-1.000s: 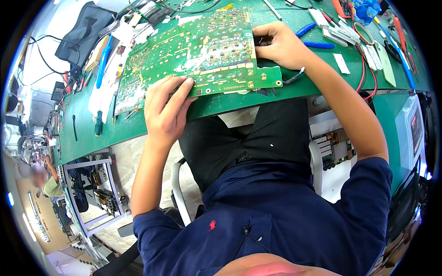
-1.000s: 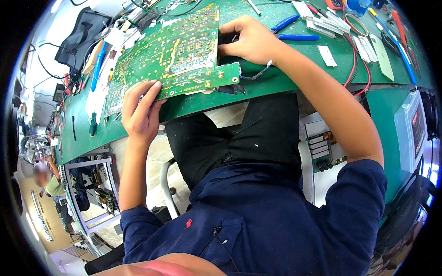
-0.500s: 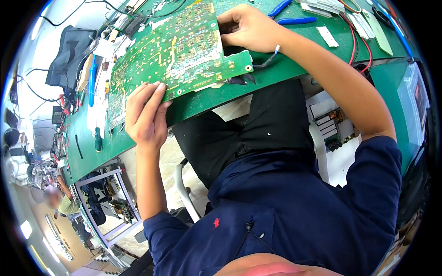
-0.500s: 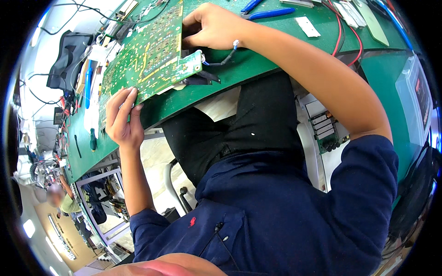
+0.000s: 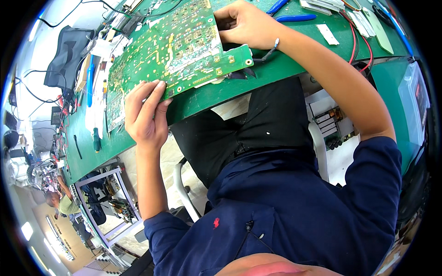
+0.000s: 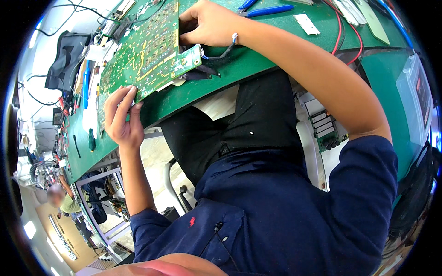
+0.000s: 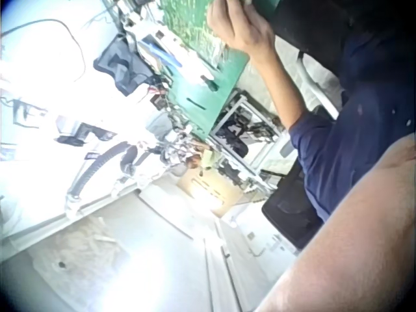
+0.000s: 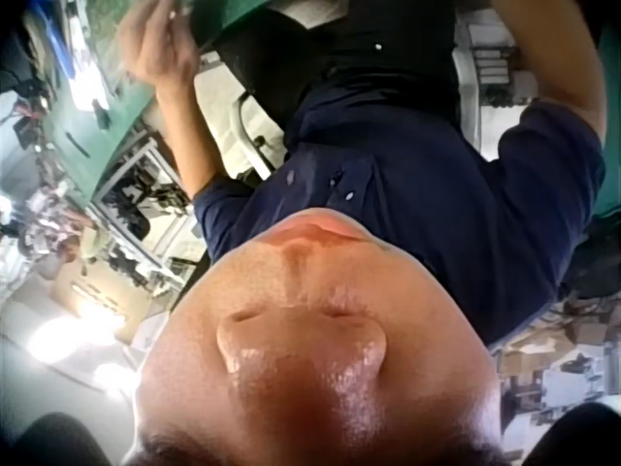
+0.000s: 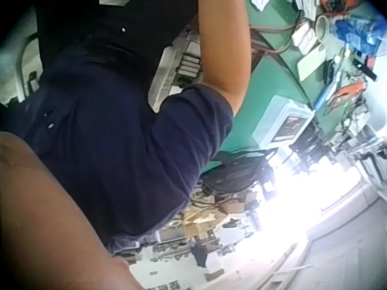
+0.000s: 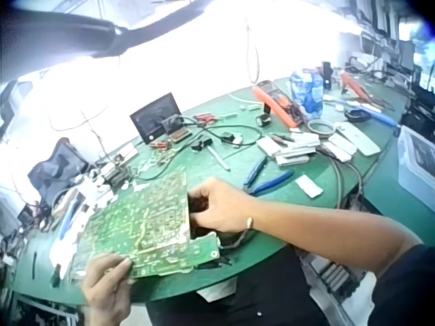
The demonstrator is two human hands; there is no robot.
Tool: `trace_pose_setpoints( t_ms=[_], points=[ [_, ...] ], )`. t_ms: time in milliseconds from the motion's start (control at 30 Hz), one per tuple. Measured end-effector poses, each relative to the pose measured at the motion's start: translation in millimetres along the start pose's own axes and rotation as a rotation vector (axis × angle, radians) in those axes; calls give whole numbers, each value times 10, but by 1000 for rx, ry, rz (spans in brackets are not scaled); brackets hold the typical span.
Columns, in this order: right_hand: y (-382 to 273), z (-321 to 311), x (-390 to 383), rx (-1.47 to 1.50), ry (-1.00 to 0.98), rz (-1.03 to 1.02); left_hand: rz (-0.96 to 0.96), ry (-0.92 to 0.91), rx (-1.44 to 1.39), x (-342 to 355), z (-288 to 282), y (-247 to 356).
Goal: The person solders components on a large circuit board using a soldering iron and solder wire, then turns the board over and places metal components onto the other side.
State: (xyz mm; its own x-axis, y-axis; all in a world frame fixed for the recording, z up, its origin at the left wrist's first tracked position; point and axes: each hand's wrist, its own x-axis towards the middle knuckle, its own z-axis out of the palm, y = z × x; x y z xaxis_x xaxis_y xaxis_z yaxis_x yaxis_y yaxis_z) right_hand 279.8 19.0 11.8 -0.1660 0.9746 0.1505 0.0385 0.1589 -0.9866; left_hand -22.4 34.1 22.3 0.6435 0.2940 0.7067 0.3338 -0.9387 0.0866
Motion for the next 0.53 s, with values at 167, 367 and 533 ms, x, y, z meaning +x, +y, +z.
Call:
trace_pose_setpoints(
  t_ms=[167, 367, 533],
  points=[
    [6, -21, 4, -177, 15, -102, -35, -28, 0, -14, 0, 21],
    [219, -65, 27, -233, 56, -146, -81, -54, -14, 9, -39, 52],
    [243, -101, 54, -201, -19, -136, -92, -40, -8, -12, -45, 43]
  ],
)
